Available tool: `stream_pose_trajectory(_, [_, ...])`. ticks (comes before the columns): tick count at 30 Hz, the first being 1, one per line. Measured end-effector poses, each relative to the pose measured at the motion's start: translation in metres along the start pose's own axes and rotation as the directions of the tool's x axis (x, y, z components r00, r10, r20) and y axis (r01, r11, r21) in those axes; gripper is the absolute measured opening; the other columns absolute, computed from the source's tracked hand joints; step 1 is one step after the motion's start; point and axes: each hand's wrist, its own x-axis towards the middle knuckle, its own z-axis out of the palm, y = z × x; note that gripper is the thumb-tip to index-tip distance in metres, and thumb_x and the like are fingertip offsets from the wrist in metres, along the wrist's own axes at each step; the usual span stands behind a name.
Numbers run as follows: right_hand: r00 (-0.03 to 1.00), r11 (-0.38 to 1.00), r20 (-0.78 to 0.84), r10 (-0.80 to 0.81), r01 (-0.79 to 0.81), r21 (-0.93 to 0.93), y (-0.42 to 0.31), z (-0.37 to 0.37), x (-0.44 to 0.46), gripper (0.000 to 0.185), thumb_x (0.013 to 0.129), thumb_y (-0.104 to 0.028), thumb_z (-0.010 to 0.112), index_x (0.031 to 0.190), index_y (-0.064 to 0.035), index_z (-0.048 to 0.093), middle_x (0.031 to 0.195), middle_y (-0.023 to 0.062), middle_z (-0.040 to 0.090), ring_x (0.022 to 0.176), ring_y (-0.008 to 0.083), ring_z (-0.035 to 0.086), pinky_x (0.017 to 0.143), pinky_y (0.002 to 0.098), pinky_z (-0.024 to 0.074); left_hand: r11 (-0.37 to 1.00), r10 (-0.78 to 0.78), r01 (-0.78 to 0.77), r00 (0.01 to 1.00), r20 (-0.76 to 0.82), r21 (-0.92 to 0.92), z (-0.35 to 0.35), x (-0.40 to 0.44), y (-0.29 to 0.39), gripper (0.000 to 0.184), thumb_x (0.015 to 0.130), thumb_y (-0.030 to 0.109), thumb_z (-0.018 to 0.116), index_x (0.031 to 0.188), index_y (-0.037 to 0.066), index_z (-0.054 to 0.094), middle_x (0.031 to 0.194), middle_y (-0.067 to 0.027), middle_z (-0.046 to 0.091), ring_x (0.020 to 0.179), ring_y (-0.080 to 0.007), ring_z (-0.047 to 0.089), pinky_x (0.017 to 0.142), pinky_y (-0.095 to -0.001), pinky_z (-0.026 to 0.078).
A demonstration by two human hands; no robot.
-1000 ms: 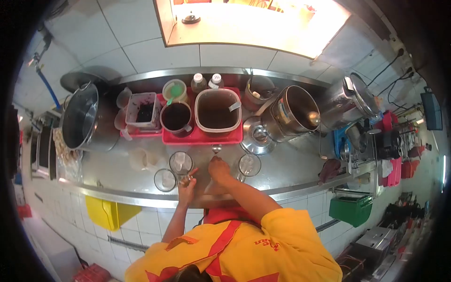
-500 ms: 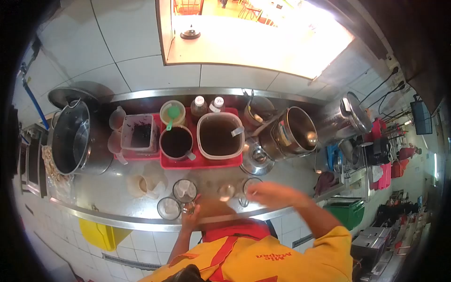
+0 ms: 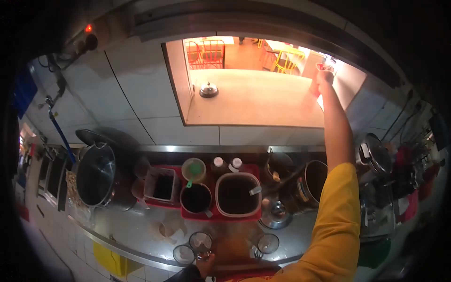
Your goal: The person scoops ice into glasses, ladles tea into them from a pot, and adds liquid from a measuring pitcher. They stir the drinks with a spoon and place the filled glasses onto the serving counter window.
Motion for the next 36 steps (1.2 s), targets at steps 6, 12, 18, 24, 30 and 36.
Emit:
stream_pose_trajectory(6, [0.990,1.000,0.144,0.015,-0.017,0.010,0.001,-0.016,0.022,0.030,0.091,-0.013,0.044,0.117,0.0006,0.046,0.085,0.0108,0.060,0.057,0.0119,0.059,0.042,0.0239,0.0447,0.993,-0.088,0.086,0.996,-0.033,-0.077,0.004,0.010,0.003,0.029,0.085,0.032,0.066,0.099,0.006,0.065,0.090,-0.0114,0.066,0.084,-0.0261,0.062,0.073,-0.0383,0.048])
stream_pose_trajectory(12, [0.979,1.000,0.205,-0.017,0.012,0.028,0.016,-0.025,0.021,0.032,0.091,-0.014,0.047,0.121,-0.0025,0.045,0.092,0.0093,0.060,0.067,0.0112,0.062,0.046,0.0223,0.0496,0.995,-0.073,0.068,0.995,-0.071,-0.070,0.011,0.001,-0.001,0.033,0.086,0.033,0.065,0.106,0.006,0.064,0.093,-0.0163,0.067,0.087,-0.0342,0.063,0.074,-0.0416,0.049])
stream_pose_trajectory(18, [0.895,0.907,0.242,-0.376,0.409,-0.102,-0.017,-0.032,-0.076,0.039,0.089,-0.029,0.056,0.119,-0.0042,0.055,0.105,0.0130,0.064,0.085,0.0232,0.063,0.076,0.0333,0.0498,0.992,-0.099,0.089,0.988,-0.122,-0.087,-0.001,0.004,0.055,0.037,0.085,0.038,0.066,0.097,0.003,0.064,0.092,-0.0166,0.067,0.087,-0.0312,0.064,0.074,-0.0415,0.048])
stream_pose_trajectory(24, [0.226,0.737,0.863,-0.452,0.640,0.218,-0.048,-0.059,-0.287,0.021,0.086,-0.016,0.059,0.102,-0.0039,0.065,0.091,0.0122,0.065,0.079,0.0229,0.061,0.074,0.0332,0.0493,0.946,-0.023,0.043,0.998,0.065,-0.320,-0.012,0.016,0.068,0.028,0.092,0.028,0.057,0.103,0.004,0.066,0.096,-0.0086,0.064,0.100,-0.0203,0.057,0.084,-0.0352,0.043])
stream_pose_trajectory(30, [-0.040,0.251,0.990,-0.138,0.965,0.074,0.017,-0.057,-0.418,0.019,0.081,-0.022,0.060,0.088,-0.0071,0.068,0.097,0.0126,0.060,0.091,0.0289,0.061,0.073,0.0406,0.0514,0.939,0.089,-0.044,0.989,0.119,-0.341,-0.011,0.027,0.052,0.020,0.092,0.019,0.057,0.091,0.003,0.069,0.095,-0.0064,0.067,0.099,-0.0207,0.059,0.087,-0.0356,0.043])
stream_pose_trajectory(36, [0.109,0.263,0.979,-0.173,0.963,-0.061,0.037,-0.056,-0.442,0.017,0.080,-0.016,0.059,0.089,-0.0035,0.067,0.096,0.0128,0.058,0.090,0.0290,0.060,0.074,0.0372,0.0513,0.917,0.147,-0.120,0.988,0.041,-0.380,-0.017,0.027,0.083,0.028,0.094,0.026,0.055,0.107,0.005,0.068,0.085,-0.0061,0.064,0.103,-0.0179,0.057,0.086,-0.0341,0.042])
